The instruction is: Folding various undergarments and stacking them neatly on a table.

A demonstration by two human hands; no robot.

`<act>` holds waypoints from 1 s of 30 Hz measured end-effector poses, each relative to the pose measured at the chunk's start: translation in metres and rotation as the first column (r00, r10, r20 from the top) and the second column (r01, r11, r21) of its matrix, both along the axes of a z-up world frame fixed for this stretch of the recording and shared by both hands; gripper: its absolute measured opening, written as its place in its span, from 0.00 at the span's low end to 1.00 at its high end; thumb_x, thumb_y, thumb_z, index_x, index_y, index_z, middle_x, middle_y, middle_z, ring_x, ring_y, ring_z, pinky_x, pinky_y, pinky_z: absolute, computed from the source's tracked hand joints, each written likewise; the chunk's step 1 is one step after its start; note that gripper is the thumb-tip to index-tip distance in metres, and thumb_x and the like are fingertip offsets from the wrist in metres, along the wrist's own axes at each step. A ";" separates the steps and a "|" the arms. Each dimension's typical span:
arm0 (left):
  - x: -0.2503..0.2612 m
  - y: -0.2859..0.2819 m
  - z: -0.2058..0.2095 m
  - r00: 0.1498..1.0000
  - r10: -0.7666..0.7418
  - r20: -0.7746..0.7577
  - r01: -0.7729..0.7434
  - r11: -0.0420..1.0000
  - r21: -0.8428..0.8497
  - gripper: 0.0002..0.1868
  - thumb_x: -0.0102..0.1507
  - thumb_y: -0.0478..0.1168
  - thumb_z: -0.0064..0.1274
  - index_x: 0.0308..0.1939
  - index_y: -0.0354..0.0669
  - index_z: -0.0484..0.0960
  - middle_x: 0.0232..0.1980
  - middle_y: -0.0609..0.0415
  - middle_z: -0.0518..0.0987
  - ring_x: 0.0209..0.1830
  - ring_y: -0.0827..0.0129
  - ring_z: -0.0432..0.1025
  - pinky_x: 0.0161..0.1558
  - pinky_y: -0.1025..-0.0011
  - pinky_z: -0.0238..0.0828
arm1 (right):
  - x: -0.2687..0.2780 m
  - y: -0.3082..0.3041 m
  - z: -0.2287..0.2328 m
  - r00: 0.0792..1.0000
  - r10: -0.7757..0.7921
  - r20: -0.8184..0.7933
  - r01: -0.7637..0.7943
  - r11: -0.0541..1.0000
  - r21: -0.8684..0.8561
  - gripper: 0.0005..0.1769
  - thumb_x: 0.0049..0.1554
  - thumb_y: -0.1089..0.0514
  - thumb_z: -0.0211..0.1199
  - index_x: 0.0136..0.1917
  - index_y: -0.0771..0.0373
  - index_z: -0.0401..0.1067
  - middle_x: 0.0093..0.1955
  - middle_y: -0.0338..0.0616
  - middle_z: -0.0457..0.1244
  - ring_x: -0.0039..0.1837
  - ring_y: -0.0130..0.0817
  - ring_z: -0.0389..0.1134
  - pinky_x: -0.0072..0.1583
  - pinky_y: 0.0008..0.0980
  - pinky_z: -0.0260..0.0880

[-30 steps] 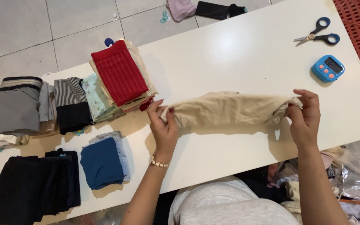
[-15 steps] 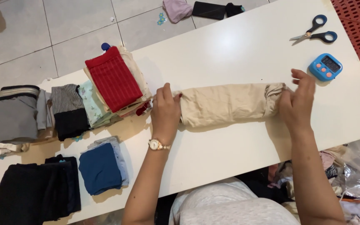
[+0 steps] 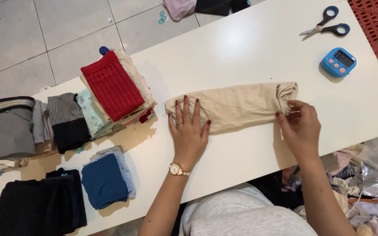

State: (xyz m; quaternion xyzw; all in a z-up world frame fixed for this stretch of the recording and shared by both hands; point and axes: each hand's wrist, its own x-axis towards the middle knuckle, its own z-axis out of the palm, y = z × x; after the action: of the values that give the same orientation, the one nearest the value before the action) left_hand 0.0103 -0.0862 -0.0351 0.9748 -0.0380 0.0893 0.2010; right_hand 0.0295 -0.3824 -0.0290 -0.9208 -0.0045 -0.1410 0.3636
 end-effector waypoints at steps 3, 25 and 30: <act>0.004 0.004 0.007 0.996 0.064 0.065 -0.060 0.996 -0.063 0.28 0.71 0.48 0.42 0.73 0.43 0.64 0.78 0.40 0.57 0.79 0.44 0.48 0.71 0.42 0.45 | 0.007 -0.011 0.008 1.000 0.027 0.015 -0.026 0.999 -0.042 0.23 0.61 0.64 0.70 0.66 0.73 0.68 0.56 0.57 0.59 0.55 0.52 0.65 0.54 0.44 0.69; 0.089 0.026 0.109 0.762 0.141 0.633 -0.122 0.990 -0.073 0.14 0.57 0.22 0.59 0.43 0.42 0.81 0.49 0.51 0.74 0.51 0.56 0.71 0.55 0.54 0.67 | 0.096 -0.018 0.090 0.771 0.267 0.579 -0.205 0.964 -0.171 0.17 0.62 0.87 0.61 0.60 0.78 0.76 0.59 0.66 0.58 0.63 0.60 0.62 0.59 0.51 0.64; 0.028 0.040 0.103 0.769 -0.015 0.639 0.004 1.000 0.019 0.10 0.61 0.27 0.60 0.44 0.42 0.81 0.52 0.48 0.76 0.58 0.53 0.69 0.57 0.52 0.61 | 0.050 -0.036 0.096 0.758 0.327 0.564 -0.226 0.944 -0.242 0.18 0.56 0.87 0.51 0.51 0.76 0.76 0.61 0.68 0.56 0.66 0.64 0.62 0.68 0.58 0.65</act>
State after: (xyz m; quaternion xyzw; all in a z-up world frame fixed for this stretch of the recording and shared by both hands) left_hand 0.0383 -0.0458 0.0682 0.8879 -0.1095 0.4138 0.1684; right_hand 0.0792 -0.4188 0.0670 -0.8442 -0.2661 -0.3673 0.2858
